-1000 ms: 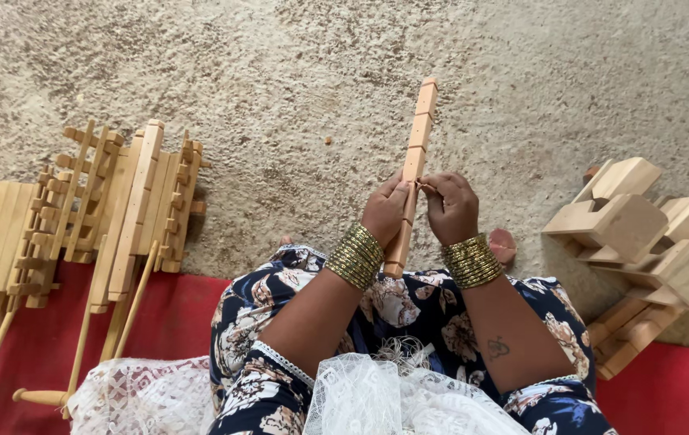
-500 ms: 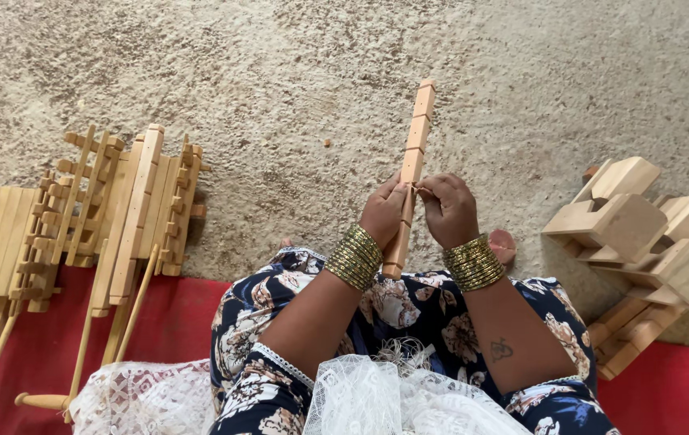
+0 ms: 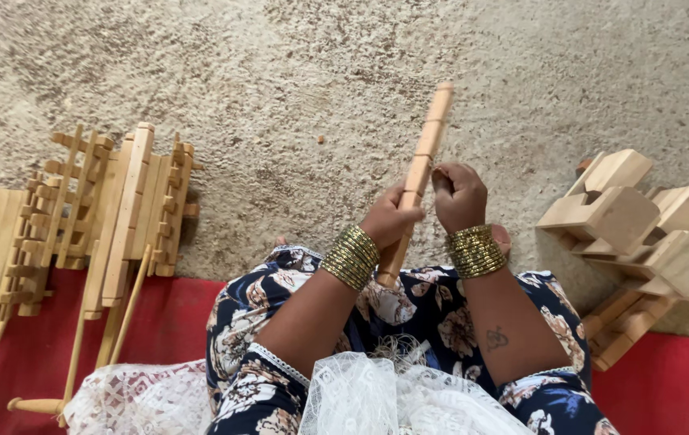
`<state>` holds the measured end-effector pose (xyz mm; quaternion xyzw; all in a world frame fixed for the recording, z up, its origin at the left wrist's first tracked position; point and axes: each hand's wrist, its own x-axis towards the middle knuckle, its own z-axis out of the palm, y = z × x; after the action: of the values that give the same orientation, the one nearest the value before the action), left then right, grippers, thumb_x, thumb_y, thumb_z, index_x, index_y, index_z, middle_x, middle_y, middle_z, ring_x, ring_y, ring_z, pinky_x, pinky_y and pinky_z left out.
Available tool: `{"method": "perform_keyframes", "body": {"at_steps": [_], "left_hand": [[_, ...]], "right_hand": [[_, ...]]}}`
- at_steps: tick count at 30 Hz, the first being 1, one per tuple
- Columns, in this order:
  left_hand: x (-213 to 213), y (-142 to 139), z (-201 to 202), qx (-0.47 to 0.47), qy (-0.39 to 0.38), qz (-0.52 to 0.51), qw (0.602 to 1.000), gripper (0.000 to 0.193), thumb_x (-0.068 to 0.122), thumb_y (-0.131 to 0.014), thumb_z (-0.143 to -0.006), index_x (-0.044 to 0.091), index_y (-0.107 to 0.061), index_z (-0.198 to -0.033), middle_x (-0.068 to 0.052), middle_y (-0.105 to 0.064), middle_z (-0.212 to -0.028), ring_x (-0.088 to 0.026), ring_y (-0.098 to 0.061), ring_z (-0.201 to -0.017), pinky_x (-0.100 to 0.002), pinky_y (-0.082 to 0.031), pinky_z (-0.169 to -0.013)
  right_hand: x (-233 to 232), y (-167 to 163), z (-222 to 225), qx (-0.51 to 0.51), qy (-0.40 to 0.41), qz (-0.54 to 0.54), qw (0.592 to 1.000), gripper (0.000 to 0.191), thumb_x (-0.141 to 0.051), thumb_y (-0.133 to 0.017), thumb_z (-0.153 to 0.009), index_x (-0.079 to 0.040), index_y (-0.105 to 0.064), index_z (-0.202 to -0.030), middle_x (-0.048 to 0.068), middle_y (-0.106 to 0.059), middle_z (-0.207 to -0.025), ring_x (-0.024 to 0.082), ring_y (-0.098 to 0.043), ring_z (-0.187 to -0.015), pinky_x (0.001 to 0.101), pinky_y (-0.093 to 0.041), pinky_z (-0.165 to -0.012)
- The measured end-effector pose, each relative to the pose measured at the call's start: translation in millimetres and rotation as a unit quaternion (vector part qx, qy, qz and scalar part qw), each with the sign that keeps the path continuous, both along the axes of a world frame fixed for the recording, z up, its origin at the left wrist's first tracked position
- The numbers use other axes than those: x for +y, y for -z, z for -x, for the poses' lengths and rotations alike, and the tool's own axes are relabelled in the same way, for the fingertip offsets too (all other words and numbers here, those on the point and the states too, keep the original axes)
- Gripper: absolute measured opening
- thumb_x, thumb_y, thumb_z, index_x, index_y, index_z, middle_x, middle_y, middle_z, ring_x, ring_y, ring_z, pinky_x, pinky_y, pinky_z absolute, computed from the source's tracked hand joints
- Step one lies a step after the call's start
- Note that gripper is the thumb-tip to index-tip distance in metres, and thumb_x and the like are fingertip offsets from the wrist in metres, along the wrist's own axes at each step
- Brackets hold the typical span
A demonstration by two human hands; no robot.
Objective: The person sits on the floor and assembles wooden toy parts, inserting small wooden pegs into the holes of a long slotted wooden bar and pressing them in by hand, working on one bar at a time with finished toy frames stacked nearby.
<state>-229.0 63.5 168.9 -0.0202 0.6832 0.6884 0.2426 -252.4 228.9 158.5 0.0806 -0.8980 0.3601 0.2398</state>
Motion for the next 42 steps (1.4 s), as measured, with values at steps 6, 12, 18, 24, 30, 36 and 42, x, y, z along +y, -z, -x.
{"method": "perform_keyframes", "body": {"at_steps": [6,12,18,24,30,36,42], "left_hand": [[3.3,-1.3,-4.3,0.027,0.027,0.032,0.999,0.090,0.012,-0.067,-0.075,0.015,-0.030,-0.157,-0.009,-0.065,-0.097,-0.015,-0.064,-0.071,-0.032,-0.060,-0.060],[0.5,0.5,-4.9,0.072,0.026,0.010,0.997,0.091,0.011,-0.067,-0.075,0.014,-0.030,-0.158,-0.008,-0.064,-0.096,-0.014,-0.063,-0.071,-0.029,-0.059,-0.061],[2.0,3.1,-2.4,0.061,0.033,-0.014,0.998,0.091,0.011,-0.066,-0.074,0.015,-0.030,-0.158,-0.007,-0.062,-0.094,-0.014,-0.062,-0.070,-0.030,-0.059,-0.060],[1.3,2.9,-2.8,0.083,0.024,-0.004,0.996,0.091,0.009,-0.068,-0.075,0.014,-0.030,-0.158,-0.007,-0.063,-0.095,-0.013,-0.063,-0.072,-0.029,-0.059,-0.062],[3.1,10.2,-1.7,0.058,0.038,-0.009,0.998,0.090,0.010,-0.066,-0.074,0.012,-0.031,-0.157,-0.008,-0.062,-0.095,-0.015,-0.063,-0.072,-0.031,-0.060,-0.063],[4.2,15.9,0.1,0.091,0.028,-0.024,0.995,0.091,0.008,-0.067,-0.073,0.010,-0.032,-0.157,-0.008,-0.063,-0.099,-0.016,-0.064,-0.080,-0.032,-0.060,-0.071],[2.6,4.8,-4.3,0.098,0.041,0.048,0.993,0.094,0.006,-0.066,-0.072,0.008,-0.027,-0.157,-0.011,-0.065,-0.105,-0.021,-0.067,-0.087,-0.036,-0.061,-0.076]], "right_hand": [[5.2,-9.1,0.6,0.055,-0.014,-0.034,0.998,0.007,-0.002,-0.071,-0.094,-0.002,-0.070,-0.101,0.014,-0.071,-0.096,0.029,-0.069,-0.087,0.0389,-0.058,-0.076],[9.3,-11.9,3.9,0.054,-0.028,-0.035,0.998,0.008,-0.001,-0.071,-0.093,-0.003,-0.071,-0.101,0.014,-0.071,-0.097,0.029,-0.070,-0.087,0.0388,-0.058,-0.077],[7.5,-8.9,4.8,0.053,-0.028,-0.032,0.998,0.006,0.000,-0.070,-0.095,-0.003,-0.070,-0.100,0.012,-0.071,-0.097,0.028,-0.070,-0.088,0.0382,-0.059,-0.078],[5.5,-12.5,4.2,0.042,-0.023,-0.029,0.998,0.011,0.002,-0.067,-0.093,-0.003,-0.070,-0.102,0.013,-0.070,-0.098,0.029,-0.069,-0.089,0.0393,-0.058,-0.078],[-0.7,-16.0,1.8,0.073,-0.056,-0.014,0.996,0.007,-0.001,-0.068,-0.096,-0.005,-0.069,-0.101,0.013,-0.069,-0.097,0.029,-0.068,-0.089,0.0393,-0.057,-0.077],[0.7,-16.9,3.0,0.030,-0.027,0.014,0.999,0.008,-0.003,-0.070,-0.095,-0.005,-0.069,-0.103,0.012,-0.068,-0.093,0.028,-0.068,-0.084,0.0391,-0.056,-0.074],[4.2,-14.0,3.0,0.077,-0.070,-0.029,0.994,0.006,-0.004,-0.071,-0.096,-0.006,-0.070,-0.102,0.013,-0.070,-0.098,0.031,-0.069,-0.092,0.0403,-0.058,-0.080]]}}
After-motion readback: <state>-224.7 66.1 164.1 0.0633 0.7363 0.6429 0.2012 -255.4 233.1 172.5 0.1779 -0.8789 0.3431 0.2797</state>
